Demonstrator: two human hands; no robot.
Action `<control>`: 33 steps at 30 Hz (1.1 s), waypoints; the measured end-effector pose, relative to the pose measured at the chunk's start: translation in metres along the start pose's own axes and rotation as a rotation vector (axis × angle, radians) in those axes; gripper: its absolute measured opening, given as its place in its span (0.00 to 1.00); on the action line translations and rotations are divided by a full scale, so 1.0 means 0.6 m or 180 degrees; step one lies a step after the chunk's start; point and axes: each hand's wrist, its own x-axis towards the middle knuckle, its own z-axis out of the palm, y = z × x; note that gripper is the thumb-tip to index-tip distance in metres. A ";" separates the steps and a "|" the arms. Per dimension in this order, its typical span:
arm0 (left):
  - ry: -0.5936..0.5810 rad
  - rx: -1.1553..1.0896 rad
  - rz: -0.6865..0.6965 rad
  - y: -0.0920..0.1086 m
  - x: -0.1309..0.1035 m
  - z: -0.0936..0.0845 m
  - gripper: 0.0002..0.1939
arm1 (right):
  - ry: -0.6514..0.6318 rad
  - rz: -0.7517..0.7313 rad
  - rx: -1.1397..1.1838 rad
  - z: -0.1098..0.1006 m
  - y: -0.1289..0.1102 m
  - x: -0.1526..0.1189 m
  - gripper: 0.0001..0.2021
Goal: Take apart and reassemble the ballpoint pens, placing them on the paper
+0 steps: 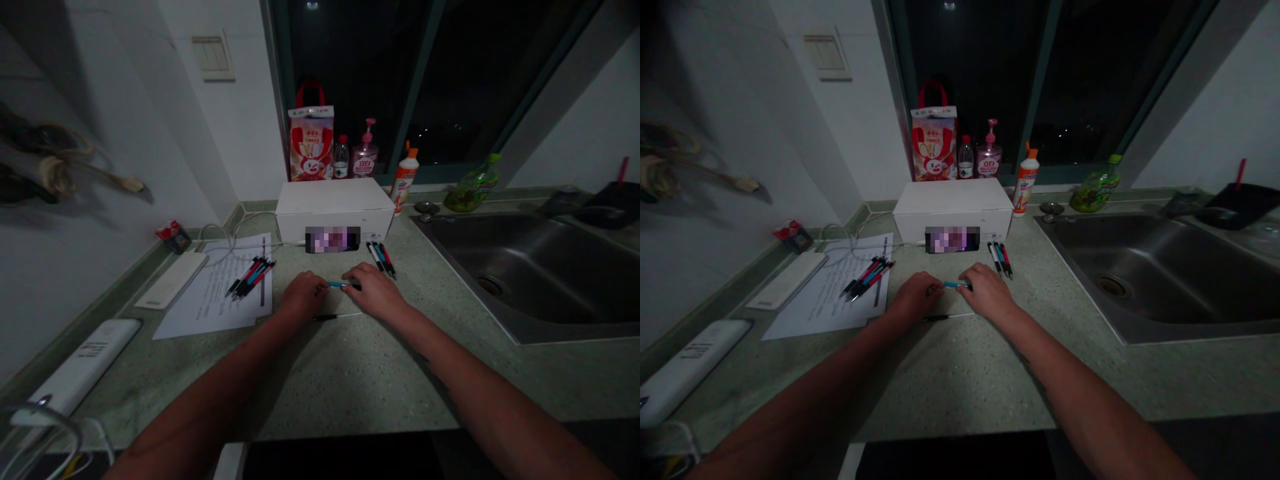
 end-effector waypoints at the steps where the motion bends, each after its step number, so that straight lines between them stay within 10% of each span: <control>1: 0.0003 0.0004 0.0030 -0.001 0.001 0.001 0.06 | -0.0037 -0.0001 -0.0021 -0.002 0.000 -0.001 0.08; 11: 0.0035 -0.0019 0.0088 0.014 -0.007 -0.013 0.04 | 0.0360 0.0030 0.0300 -0.006 0.015 0.011 0.09; 17: -0.0749 0.0110 0.0868 0.040 -0.028 -0.037 0.05 | 0.0923 0.0190 0.0498 -0.039 0.031 0.010 0.10; 33: -0.0191 0.0172 0.0520 0.026 -0.015 -0.027 0.05 | -0.0304 -0.0813 0.0411 -0.021 -0.015 -0.005 0.06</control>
